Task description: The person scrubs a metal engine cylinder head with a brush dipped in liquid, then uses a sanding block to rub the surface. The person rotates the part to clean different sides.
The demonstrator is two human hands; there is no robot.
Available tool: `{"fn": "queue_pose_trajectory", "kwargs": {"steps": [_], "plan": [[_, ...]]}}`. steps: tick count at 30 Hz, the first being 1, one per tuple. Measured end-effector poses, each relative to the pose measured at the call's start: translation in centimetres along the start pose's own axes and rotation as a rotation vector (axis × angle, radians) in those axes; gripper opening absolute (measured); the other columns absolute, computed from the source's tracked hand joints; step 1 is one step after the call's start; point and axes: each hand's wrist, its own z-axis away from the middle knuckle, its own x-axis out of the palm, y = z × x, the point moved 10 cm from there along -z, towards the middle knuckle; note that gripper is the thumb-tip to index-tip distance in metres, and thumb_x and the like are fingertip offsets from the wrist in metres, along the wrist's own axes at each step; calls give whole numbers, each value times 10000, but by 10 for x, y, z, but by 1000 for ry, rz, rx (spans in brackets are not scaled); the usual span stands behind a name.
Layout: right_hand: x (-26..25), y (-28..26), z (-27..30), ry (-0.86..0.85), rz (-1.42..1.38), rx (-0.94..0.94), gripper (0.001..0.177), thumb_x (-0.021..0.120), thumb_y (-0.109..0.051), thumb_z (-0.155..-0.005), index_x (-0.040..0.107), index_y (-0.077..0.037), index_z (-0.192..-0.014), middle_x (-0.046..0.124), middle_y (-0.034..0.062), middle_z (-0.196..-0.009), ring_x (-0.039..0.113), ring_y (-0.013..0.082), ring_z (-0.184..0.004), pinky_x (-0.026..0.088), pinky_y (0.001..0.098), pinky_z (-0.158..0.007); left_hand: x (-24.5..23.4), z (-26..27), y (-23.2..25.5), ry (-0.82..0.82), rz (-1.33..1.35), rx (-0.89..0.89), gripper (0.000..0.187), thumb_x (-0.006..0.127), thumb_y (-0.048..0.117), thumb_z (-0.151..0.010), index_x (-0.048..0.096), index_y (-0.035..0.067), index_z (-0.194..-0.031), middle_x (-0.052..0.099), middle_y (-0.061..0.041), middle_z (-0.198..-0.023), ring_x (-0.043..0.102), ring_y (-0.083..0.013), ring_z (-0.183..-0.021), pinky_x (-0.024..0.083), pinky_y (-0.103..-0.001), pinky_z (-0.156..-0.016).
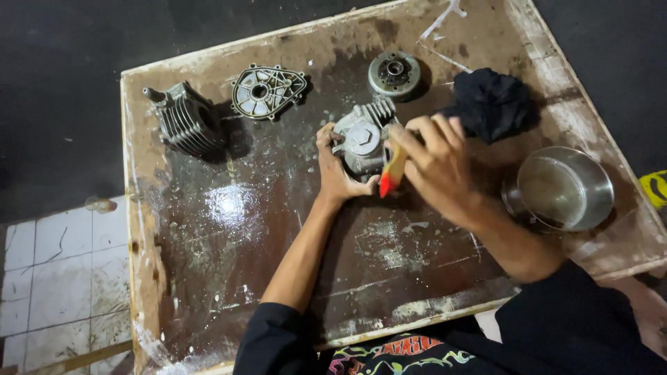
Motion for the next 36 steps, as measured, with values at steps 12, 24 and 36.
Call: {"fn": "queue_pose_trajectory", "kwargs": {"steps": [12, 24, 36], "plan": [[-27, 65, 42, -24, -298, 150, 220, 766, -49, -987, 759, -56, -1207, 635, 155, -1209, 631, 258, -1076, 547, 341, -880, 2, 0, -1, -28, 26, -32, 1147, 907, 546, -524, 341, 39, -1384, 410, -182, -1382, 446, -333, -1319, 418, -466, -1146], [-19, 15, 27, 117, -495, 84, 212, 728, -274, -874, 645, -80, -858, 577, 108, -1060, 590, 307, -1067, 488, 408, -893, 0, -5, 7, -33, 61, -71, 1174, 917, 555, -528, 346, 18, -1402, 407, -194, -1384, 469, -309, -1255, 458, -424, -1069], [27, 57, 58, 133, -606, 578, 297, 438, -251, -1145, 579, -8, -1240, 617, 83, -812, 585, 188, -687, 471, 307, -635, 1, -4, 3, -30, 59, -53, 1154, 914, 567, -528, 336, 35, -1372, 408, -188, -1357, 468, -301, -1238, 457, -431, -1055]]}}
